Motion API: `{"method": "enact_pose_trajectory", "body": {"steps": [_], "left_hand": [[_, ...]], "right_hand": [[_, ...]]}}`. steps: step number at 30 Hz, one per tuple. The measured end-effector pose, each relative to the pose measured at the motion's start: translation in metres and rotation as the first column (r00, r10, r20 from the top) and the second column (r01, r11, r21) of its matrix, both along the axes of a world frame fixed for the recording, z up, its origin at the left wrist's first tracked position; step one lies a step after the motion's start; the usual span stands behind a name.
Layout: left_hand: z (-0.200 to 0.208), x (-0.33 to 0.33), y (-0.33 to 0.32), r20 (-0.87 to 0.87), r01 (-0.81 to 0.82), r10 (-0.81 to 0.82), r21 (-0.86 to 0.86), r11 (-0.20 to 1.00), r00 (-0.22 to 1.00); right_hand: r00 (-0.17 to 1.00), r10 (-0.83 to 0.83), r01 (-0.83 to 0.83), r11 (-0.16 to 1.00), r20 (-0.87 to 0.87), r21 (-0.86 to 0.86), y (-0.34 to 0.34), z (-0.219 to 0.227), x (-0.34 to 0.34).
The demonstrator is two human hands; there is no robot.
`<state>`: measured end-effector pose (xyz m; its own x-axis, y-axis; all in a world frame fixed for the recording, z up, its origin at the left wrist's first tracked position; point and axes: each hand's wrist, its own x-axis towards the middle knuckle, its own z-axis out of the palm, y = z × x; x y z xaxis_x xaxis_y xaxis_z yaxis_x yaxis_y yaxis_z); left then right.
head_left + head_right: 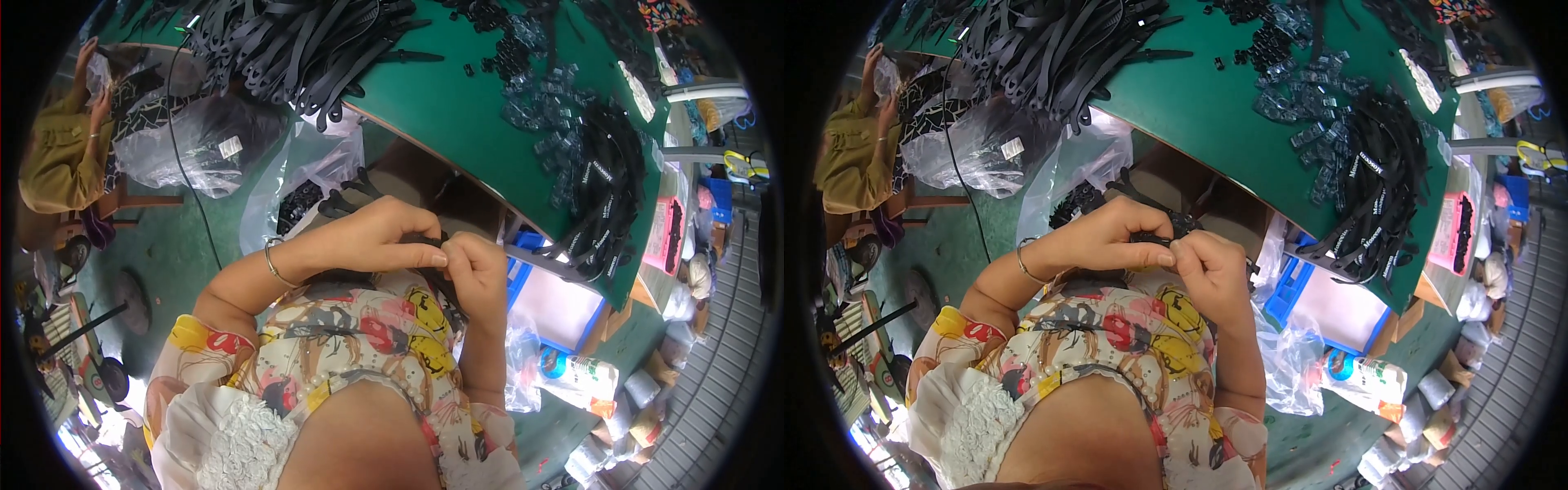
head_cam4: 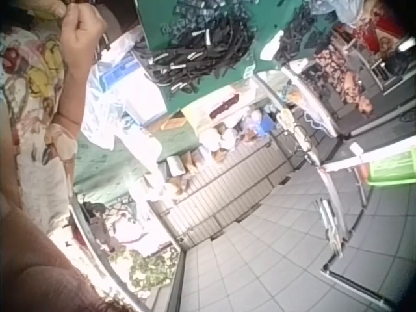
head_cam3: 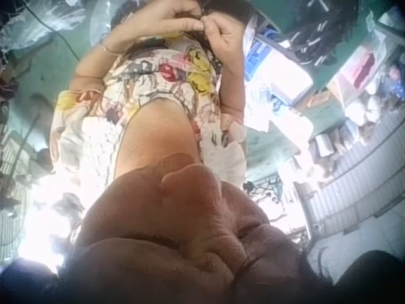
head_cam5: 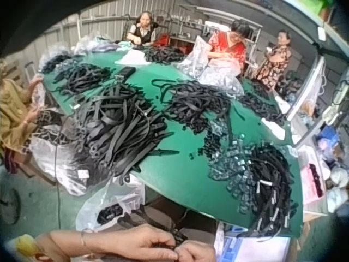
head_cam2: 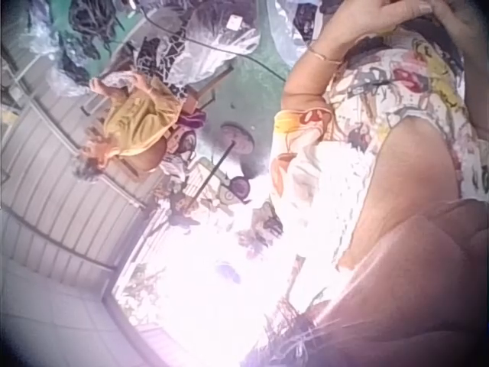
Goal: The person assembles small plastic components by hand, attaching a plastic buckle to a black strap.
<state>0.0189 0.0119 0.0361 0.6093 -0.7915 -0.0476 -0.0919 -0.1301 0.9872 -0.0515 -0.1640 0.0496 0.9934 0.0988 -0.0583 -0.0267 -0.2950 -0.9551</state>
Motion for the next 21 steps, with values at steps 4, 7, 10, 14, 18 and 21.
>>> {"method": "enact_pose_trajectory", "body": {"steps": [4, 7, 10, 14, 18, 21], "left_hand": [[-0.003, -0.004, -0.002, -0.227, 0.083, -0.153, -0.291, 0.953, 0.962], [-0.005, -0.011, -0.003, -0.633, -0.027, -0.279, -0.429, 0.903, 0.723], [-0.011, -0.017, -0.008, -0.715, -0.178, -0.347, -0.548, 0.817, 0.607], [-0.012, -0.018, -0.008, -0.738, -0.238, -0.409, -0.597, 0.766, 0.536], [0.001, -0.01, -0.004, -0.748, -0.132, -0.177, -0.334, 0.933, 0.64], [0.009, -0.006, -0.003, -0.603, -0.066, -0.043, -0.157, 0.985, 0.797]], "right_hand": [[0.999, 0.021, -0.002, 0.934, -0.049, 0.358, 0.006, 0.001, -0.009], [0.998, -0.017, -0.012, 0.877, 0.056, 0.481, 0.012, 0.0, -0.01], [0.994, -0.054, -0.013, 0.795, 0.092, 0.607, 0.017, 0.001, -0.011], [0.994, -0.087, -0.002, 0.622, 0.072, 0.783, 0.022, -0.002, -0.012], [0.995, -0.048, 0.09, 0.826, -0.09, 0.556, 0.008, 0.0, -0.008], [0.912, -0.134, 0.189, 0.976, 0.388, -0.106, 0.009, 0.013, 0.005]]}}
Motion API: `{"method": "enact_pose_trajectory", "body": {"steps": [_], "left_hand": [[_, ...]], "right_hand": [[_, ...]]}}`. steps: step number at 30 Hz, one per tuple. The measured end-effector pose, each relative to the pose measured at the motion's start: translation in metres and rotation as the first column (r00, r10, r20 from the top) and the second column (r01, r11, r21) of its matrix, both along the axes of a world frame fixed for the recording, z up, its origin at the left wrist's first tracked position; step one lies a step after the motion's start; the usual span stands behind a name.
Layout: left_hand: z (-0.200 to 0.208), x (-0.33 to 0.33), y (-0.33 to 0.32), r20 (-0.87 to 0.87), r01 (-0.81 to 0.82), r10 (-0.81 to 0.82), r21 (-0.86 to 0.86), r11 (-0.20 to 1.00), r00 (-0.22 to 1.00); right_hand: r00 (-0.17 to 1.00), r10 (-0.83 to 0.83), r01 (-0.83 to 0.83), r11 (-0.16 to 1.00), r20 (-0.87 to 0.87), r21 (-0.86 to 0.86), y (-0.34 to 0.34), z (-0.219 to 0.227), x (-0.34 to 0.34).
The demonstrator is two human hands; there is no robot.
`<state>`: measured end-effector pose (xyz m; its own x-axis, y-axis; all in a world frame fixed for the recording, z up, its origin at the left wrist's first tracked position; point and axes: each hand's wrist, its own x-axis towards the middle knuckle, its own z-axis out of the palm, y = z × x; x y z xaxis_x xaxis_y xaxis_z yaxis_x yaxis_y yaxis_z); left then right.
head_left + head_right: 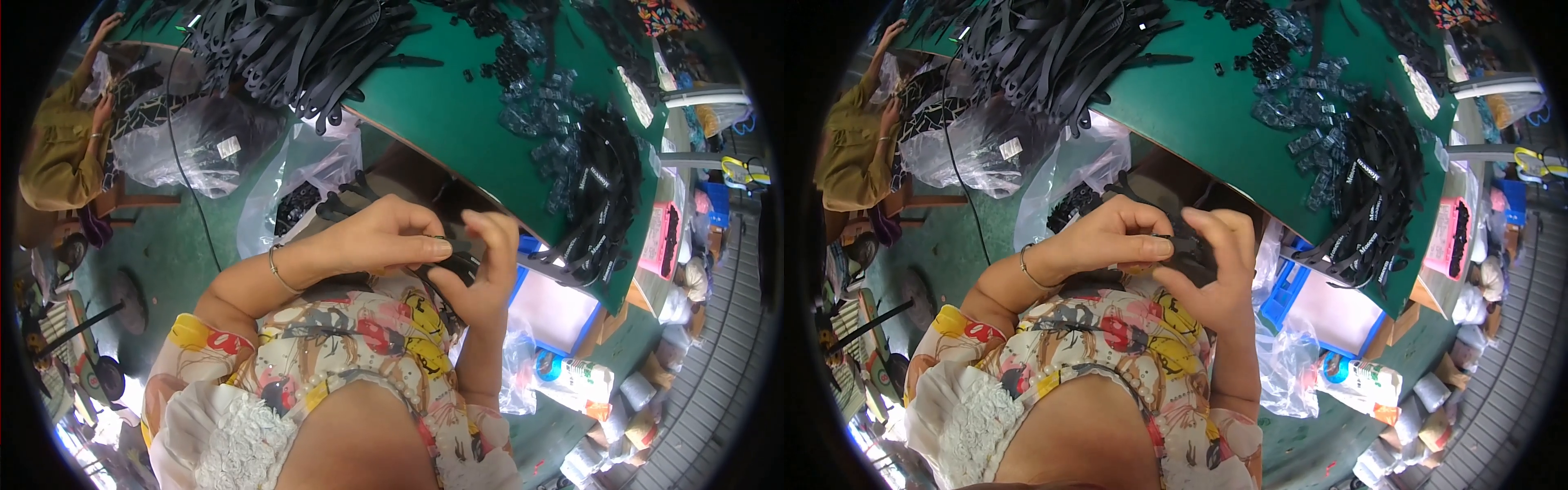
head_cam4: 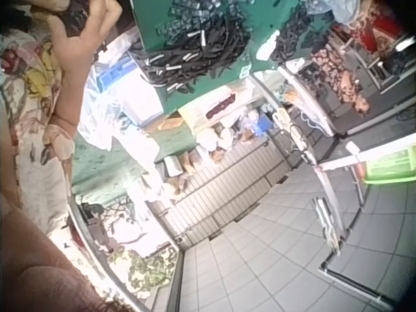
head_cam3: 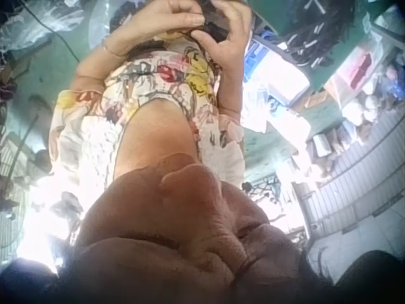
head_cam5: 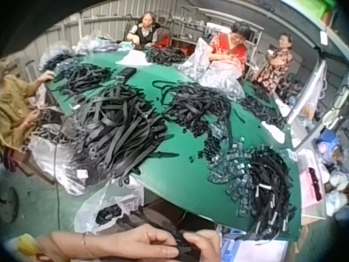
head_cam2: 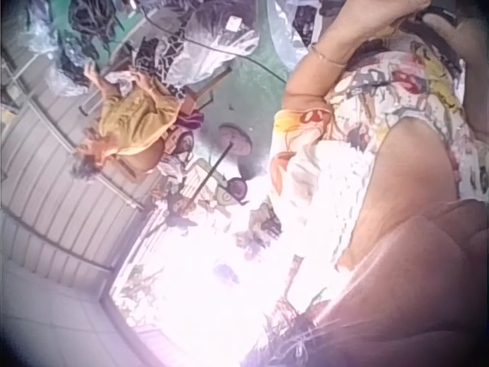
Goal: The person assembles small plastic components by hand, attaching a plastic buckle to a black strap.
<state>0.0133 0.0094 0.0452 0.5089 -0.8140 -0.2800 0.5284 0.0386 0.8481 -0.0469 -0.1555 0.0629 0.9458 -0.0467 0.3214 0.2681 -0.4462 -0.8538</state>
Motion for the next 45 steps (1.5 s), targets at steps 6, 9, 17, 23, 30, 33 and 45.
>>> {"method": "enact_pose_trajectory", "body": {"steps": [6, 9, 17, 23, 30, 33, 45], "left_hand": [[0.0, 0.0, 0.002, 0.033, 0.023, -0.022, -0.05, 0.999, 0.999], [-0.001, -0.001, 0.002, 0.097, 0.041, -0.035, -0.062, 0.997, 0.995], [-0.003, -0.003, 0.002, -0.092, 0.098, -0.117, -0.189, 0.977, 0.989], [0.012, 0.006, 0.007, 0.146, 0.119, -0.106, -0.088, 0.989, 0.984], [-0.024, 0.027, 0.038, 0.68, 0.122, -0.354, 0.366, 0.923, 0.642], [-0.078, 0.022, 0.049, 0.728, 0.0, -0.483, 0.552, 0.834, 0.487], [-0.087, 0.015, 0.055, 0.823, -0.308, -0.442, 0.55, 0.776, 0.356]], "right_hand": [[0.981, 0.161, -0.159, 0.987, 0.11, -0.025, -0.011, -0.009, 0.004], [0.992, 0.103, -0.088, 0.98, -0.079, 0.179, -0.008, -0.011, -0.006], [0.976, 0.152, -0.071, 0.897, -0.154, 0.436, -0.009, -0.016, -0.014], [0.998, 0.066, -0.058, 0.958, -0.018, 0.282, -0.028, -0.005, -0.017], [0.952, -0.099, 0.075, 0.993, -0.289, -0.091, -0.063, -0.013, -0.051], [0.956, -0.017, -0.12, 0.888, -0.291, -0.444, -0.068, -0.06, -0.058], [0.741, -0.621, 0.558, 0.357, 0.256, -0.749, -0.151, 0.01, 0.037]]}}
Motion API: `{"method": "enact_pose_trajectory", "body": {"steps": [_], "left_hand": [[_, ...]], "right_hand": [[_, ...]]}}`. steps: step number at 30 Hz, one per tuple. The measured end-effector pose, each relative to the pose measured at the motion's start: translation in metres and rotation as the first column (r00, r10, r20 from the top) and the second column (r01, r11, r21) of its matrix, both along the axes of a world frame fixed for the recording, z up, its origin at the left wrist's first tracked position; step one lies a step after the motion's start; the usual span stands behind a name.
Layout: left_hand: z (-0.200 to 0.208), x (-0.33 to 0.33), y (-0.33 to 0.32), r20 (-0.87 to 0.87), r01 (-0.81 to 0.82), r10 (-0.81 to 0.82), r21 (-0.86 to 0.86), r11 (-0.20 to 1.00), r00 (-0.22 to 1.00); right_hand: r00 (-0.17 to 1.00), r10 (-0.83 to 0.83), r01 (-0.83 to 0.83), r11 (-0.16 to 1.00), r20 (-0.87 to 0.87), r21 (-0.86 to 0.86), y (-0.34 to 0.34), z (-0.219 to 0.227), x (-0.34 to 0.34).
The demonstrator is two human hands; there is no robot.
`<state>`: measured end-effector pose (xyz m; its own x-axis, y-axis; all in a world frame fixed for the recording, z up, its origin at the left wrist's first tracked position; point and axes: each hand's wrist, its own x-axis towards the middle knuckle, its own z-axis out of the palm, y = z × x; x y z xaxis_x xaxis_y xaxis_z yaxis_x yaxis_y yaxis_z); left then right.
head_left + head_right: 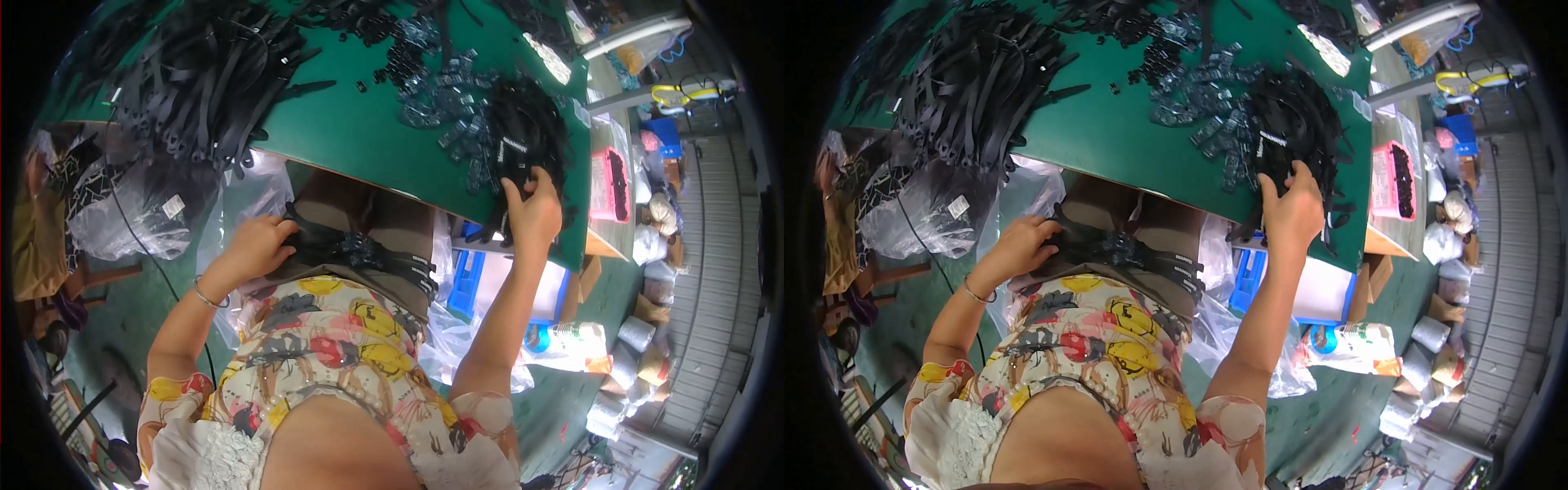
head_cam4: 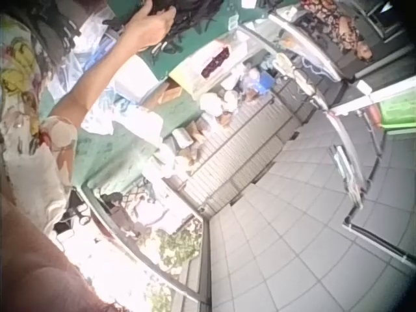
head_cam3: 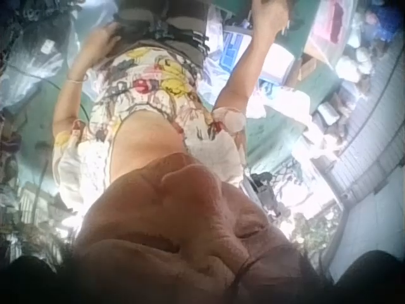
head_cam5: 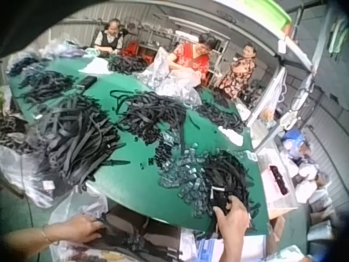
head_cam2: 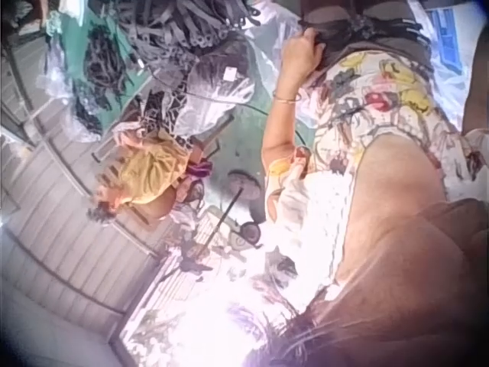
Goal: The person assembles small plastic components by hand, attaching a plastic buckle to a black strap.
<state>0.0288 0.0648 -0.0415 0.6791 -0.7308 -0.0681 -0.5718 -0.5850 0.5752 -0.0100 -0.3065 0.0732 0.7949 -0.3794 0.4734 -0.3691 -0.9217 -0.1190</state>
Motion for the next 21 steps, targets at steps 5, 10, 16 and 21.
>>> {"method": "enact_pose_trajectory", "body": {"steps": [5, 10, 16, 21], "left_hand": [[0.031, 0.014, -0.008, -0.064, 0.022, -0.036, -0.203, 0.979, 0.997], [0.082, 0.054, -0.012, 0.234, -0.12, 0.226, -0.395, 0.911, 0.946], [0.078, 0.125, -0.02, 0.652, -0.44, 0.429, -0.16, 0.884, 0.625], [0.065, 0.135, -0.03, 0.694, -0.44, 0.279, 0.062, 0.896, 0.664]], "right_hand": [[0.998, -0.023, 0.012, 0.982, 0.055, 0.19, -0.024, 0.0, -0.002], [0.99, -0.066, -0.029, 0.76, 0.121, 0.649, -0.05, 0.01, -0.011], [0.949, -0.03, -0.291, 0.292, 0.313, 0.911, -0.051, 0.029, -0.001], [0.87, -0.027, -0.492, -0.103, 0.492, 0.865, -0.055, 0.028, -0.008]]}}
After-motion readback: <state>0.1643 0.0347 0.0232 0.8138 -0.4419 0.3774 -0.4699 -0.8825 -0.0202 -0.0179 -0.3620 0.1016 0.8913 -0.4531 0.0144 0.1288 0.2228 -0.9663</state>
